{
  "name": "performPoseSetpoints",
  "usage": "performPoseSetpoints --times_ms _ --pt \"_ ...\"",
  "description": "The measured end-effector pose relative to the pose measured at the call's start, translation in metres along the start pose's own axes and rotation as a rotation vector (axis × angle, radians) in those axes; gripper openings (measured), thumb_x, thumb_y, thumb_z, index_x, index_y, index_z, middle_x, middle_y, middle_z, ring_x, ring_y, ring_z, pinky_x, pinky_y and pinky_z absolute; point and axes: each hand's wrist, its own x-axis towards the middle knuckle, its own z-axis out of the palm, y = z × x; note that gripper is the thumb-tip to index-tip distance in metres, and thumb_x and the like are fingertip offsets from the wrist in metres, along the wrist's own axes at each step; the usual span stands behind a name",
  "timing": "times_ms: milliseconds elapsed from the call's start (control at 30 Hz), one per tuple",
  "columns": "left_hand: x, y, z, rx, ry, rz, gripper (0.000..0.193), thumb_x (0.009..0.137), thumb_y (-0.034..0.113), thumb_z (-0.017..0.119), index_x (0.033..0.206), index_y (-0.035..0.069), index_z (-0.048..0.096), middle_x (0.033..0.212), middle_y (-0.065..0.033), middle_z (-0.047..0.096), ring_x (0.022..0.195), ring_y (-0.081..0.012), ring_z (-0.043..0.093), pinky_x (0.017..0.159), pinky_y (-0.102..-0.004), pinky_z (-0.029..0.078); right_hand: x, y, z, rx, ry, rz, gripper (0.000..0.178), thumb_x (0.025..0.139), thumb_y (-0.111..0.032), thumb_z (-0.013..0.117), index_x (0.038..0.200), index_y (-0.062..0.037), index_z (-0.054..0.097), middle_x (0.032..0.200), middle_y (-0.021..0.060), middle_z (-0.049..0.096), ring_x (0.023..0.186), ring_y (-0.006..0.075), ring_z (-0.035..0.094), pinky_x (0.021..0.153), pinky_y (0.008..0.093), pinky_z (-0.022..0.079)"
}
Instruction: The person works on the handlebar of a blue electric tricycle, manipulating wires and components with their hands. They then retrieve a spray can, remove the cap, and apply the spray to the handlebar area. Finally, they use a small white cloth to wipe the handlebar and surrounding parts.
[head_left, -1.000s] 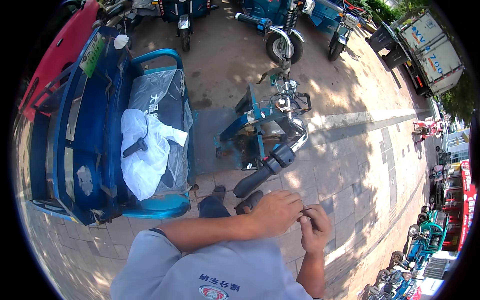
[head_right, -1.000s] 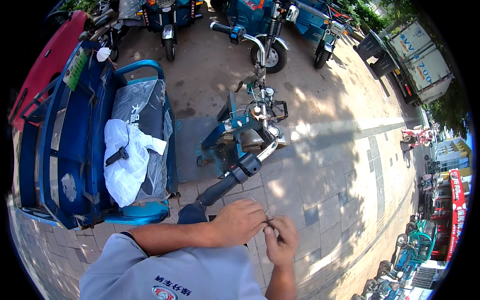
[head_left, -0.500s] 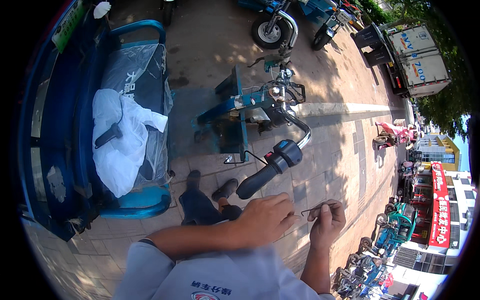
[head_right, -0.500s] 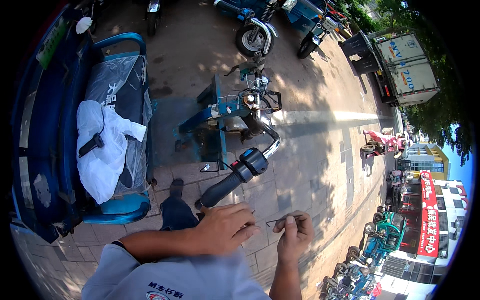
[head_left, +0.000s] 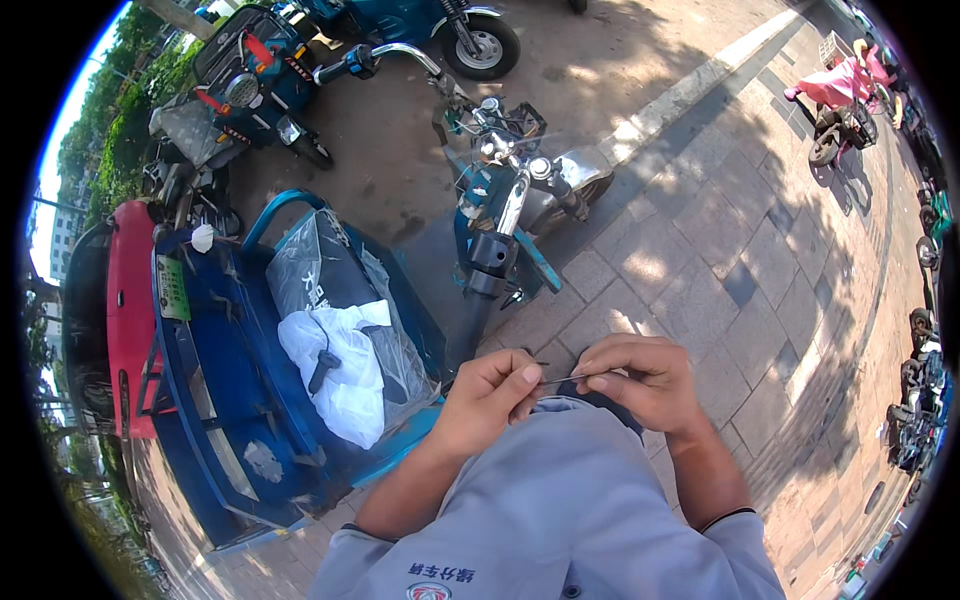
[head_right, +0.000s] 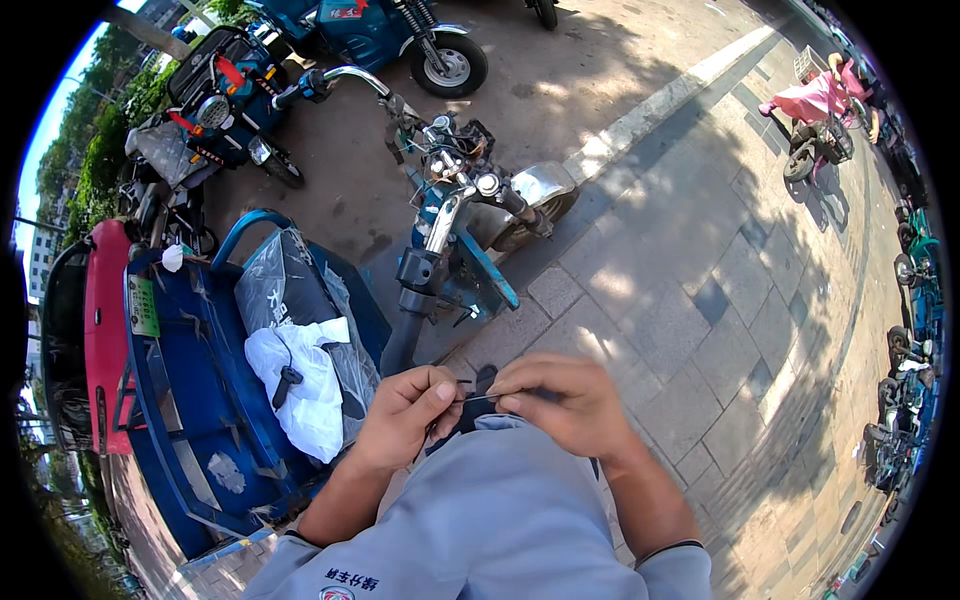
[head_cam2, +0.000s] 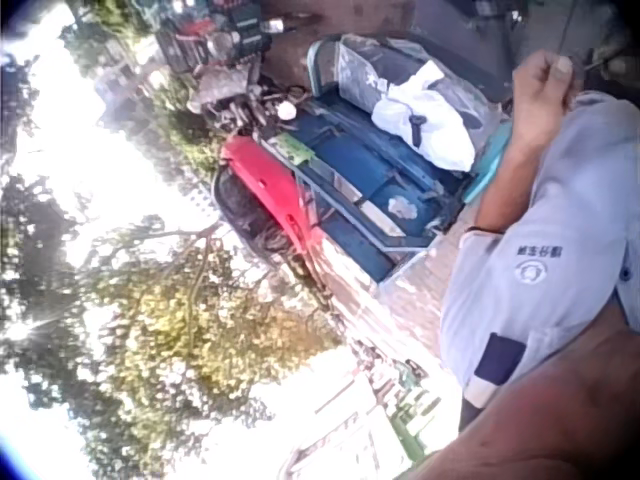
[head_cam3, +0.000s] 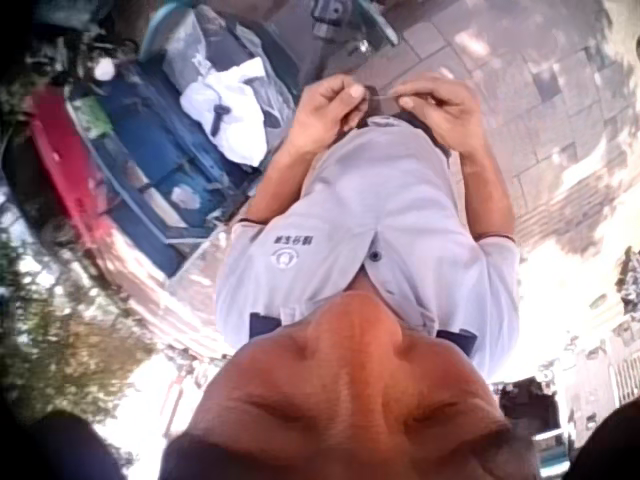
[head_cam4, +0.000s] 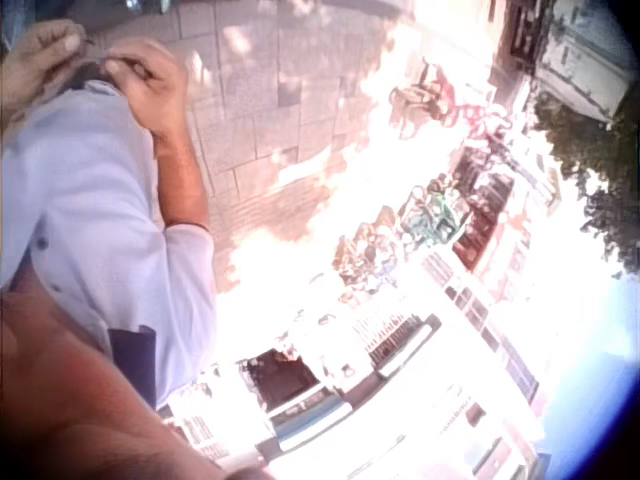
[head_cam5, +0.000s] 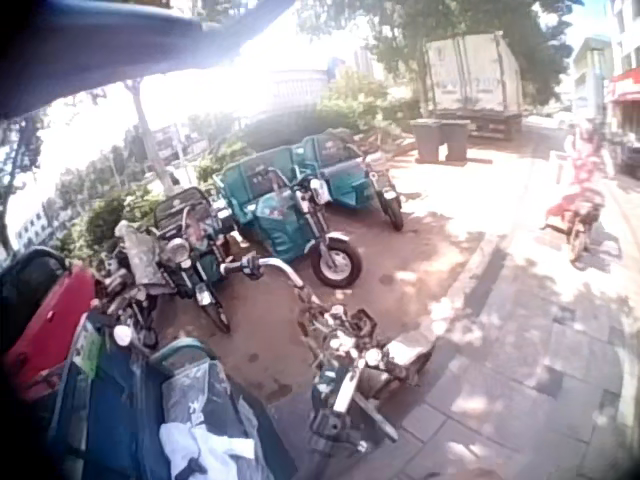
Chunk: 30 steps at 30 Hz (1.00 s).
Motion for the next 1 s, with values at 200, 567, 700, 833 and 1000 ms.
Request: performPoseSetpoints --times_ms 200,567,700,833,1000 --pt "0.027 -0.003 0.049 0.401 0.282 0.09 0.019 0.108 0.014 0.06 0.096 -0.001 0.063 0.083 -0.0036 0.059 0.063 -0.0068 0.05 0.056 -0.023 0.039 -0.017 0.049 -0.004 0.544 0.232 0.138 0.012 0.097 0.001 0.069 0.108 0.0037 0.073 0.102 0.0092 0.073 0.088 0.0143 0.072 0.077 0.0265 0.057" --pt "0.038 0.026 0.007 1.093 0.745 0.242 0.038 0.098 0.024 0.076 0.118 -0.004 0.061 0.107 -0.0042 0.058 0.094 -0.0095 0.056 0.077 -0.0244 0.047 0.043 0.131 -0.011 0.108 0.46 -0.239 0.014 0.092 0.002 0.07 0.106 -0.0002 0.066 0.103 0.0152 0.07 0.086 0.035 0.071 0.072 0.0391 0.056" --pt "0.059 0.032 -0.007 1.266 0.683 0.2 0.05 0.091 0.03 0.083 0.118 -0.007 0.062 0.107 -0.0065 0.056 0.088 -0.0123 0.055 0.074 -0.0274 0.047 0.064 0.138 0.008 0.051 0.435 -0.259 0.012 0.093 -0.002 0.069 0.103 -0.0016 0.065 0.099 0.0142 0.068 0.085 0.0372 0.07 0.071 0.0426 0.056" --pt "0.066 0.041 -0.028 1.305 0.584 0.17 0.048 0.084 0.026 0.088 0.113 -0.005 0.066 0.102 -0.0072 0.057 0.082 -0.0138 0.055 0.068 -0.0283 0.045 0.077 0.13 0.021 -0.088 0.415 -0.27 0.016 0.093 0.001 0.069 0.108 -0.0014 0.065 0.103 0.0151 0.069 0.089 0.0371 0.07 0.075 0.0416 0.057" --pt "0.069 0.043 -0.046 1.151 0.482 0.226 0.043 0.078 0.018 0.092 0.105 -0.004 0.067 0.097 -0.0056 0.058 0.078 -0.0128 0.054 0.066 -0.027 0.045 0.072 0.113 0.037 -0.222 0.454 -0.232 0.018 0.091 0.002 0.071 0.108 -0.0022 0.066 0.103 0.0152 0.07 0.088 0.0357 0.071 0.073 0.0411 0.058"
